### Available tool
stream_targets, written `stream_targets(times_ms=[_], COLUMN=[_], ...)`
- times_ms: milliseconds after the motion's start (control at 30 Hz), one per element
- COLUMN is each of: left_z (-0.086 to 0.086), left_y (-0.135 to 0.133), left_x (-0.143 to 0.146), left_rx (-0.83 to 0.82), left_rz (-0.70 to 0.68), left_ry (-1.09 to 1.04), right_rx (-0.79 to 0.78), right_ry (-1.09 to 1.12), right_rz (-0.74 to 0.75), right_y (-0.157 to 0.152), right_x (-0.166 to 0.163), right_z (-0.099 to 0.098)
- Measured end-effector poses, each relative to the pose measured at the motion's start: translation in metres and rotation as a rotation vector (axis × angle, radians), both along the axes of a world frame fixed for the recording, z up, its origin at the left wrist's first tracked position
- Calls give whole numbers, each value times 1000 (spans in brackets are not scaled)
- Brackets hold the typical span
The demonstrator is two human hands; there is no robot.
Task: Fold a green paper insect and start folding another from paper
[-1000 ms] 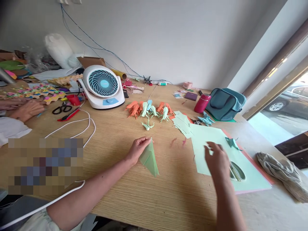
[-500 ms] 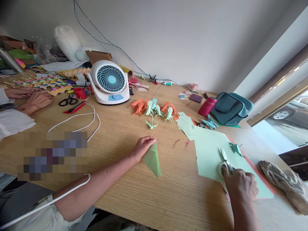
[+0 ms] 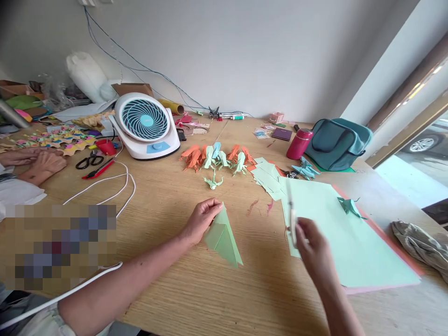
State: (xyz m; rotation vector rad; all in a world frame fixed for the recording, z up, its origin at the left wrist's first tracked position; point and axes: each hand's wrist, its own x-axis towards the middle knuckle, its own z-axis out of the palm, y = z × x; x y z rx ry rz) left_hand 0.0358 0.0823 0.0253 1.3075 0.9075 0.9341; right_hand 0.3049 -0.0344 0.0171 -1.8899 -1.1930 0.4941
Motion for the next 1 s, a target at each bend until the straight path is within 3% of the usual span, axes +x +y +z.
stream_targets(times_ms=[67,200,400,667,1000], left_z=[12,31,34,29,26], left_y=[-2,-8,-14,-14,-16], left_x=[5,13,16,16,17], left_rx=[-43,-94,-145,39,79], left_rz=[-50,-112,-131,-90,-30], left_ry=[0,-49,-61,39,80], right_rx=[-22,-138,-243,-261,-244], right_ry=[168,404,488,429,415], right_rz=[261,516,567,627,658], right_y=[9,14,2,-3,-9], right_x=[-29,-71,-93,-98,-101], right_z=[3,9,16,20,13])
